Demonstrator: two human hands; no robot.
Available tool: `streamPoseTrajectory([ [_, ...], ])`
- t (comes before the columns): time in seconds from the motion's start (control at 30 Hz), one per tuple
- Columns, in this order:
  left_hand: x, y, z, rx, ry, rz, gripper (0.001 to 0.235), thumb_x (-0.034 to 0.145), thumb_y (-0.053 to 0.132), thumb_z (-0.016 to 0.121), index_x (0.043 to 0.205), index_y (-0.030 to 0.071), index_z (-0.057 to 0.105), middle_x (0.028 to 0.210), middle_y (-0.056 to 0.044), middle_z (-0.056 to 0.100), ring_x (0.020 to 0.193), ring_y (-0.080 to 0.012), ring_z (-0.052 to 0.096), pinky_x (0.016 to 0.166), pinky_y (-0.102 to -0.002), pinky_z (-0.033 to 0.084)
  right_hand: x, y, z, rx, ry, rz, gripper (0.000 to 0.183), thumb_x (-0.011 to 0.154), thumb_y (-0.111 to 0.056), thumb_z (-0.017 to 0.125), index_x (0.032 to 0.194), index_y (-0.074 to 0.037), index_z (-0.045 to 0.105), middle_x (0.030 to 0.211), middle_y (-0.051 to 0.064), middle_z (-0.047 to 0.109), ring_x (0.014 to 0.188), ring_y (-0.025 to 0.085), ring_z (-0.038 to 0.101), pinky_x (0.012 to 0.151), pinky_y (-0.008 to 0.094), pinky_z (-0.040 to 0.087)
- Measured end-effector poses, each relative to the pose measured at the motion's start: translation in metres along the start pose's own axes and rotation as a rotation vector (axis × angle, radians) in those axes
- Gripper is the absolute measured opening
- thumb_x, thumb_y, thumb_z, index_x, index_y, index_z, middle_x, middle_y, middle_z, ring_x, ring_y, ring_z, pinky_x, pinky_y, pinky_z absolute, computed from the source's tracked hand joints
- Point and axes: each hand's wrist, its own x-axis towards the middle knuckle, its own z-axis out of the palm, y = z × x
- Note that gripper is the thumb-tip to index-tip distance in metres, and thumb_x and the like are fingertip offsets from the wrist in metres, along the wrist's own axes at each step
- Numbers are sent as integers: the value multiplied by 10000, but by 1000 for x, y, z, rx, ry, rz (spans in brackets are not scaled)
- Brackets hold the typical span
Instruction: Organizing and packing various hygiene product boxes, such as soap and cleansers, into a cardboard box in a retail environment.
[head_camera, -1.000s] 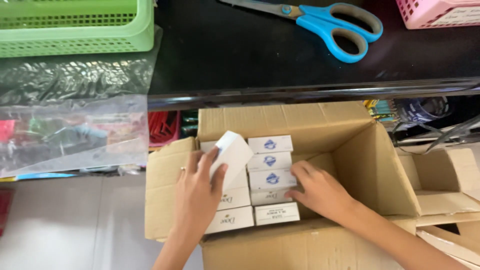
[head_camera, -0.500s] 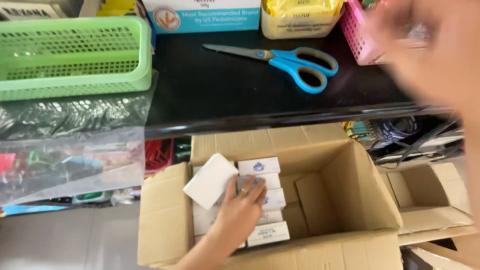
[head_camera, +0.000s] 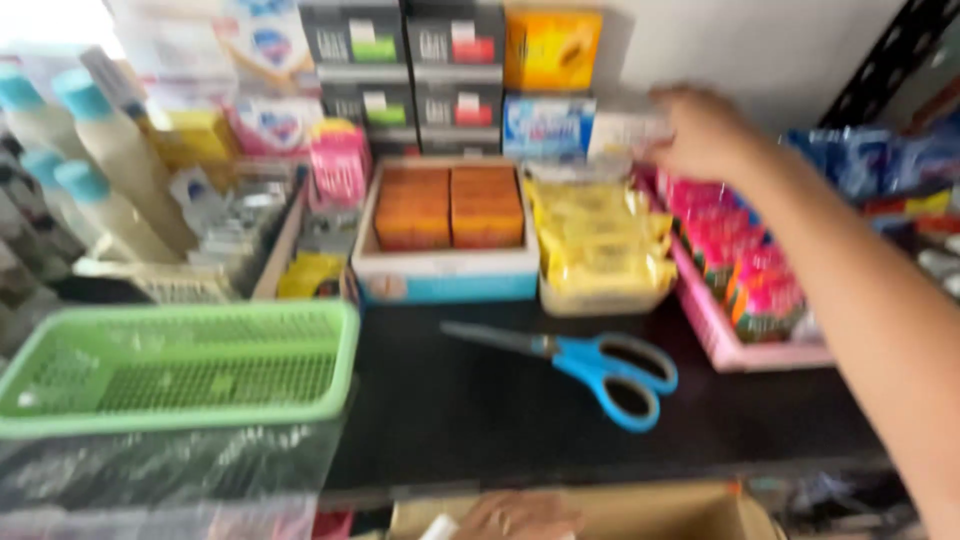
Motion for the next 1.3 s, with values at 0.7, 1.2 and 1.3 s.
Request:
streamPoseTrajectory([
  [0.7, 424, 18, -263, 145, 337, -92, 596, 759, 449, 842, 1220, 113, 671, 1017, -146, 763, 952, -327, 727, 863, -463, 536, 20, -17, -104, 641, -214, 163, 412, 764, -179, 801, 1145, -43, 720, 1104, 116, 756, 1004, 233, 727, 881, 368, 584],
  [1.2, 386, 3, -293, 93, 591, -186, 586, 709, 450, 875, 1163, 113, 724, 839, -132, 764, 771, -319, 750, 690, -418, 583, 56, 25, 67, 11, -588, -17, 290, 742, -189, 752, 1026, -172, 809, 1056, 104, 781, 987, 298, 741, 897, 417, 581],
  [1.3, 380, 2, -296, 108, 590, -171, 591, 716, 429, 873, 1192, 118, 713, 854, -129, 760, 783, -319, 747, 699, -427, 580, 60, 11, 57, -75, -649, -2, 271, 794, -172, 719, 1050, -177, 807, 1077, 113, 771, 1024, 316, 732, 900, 429, 582],
])
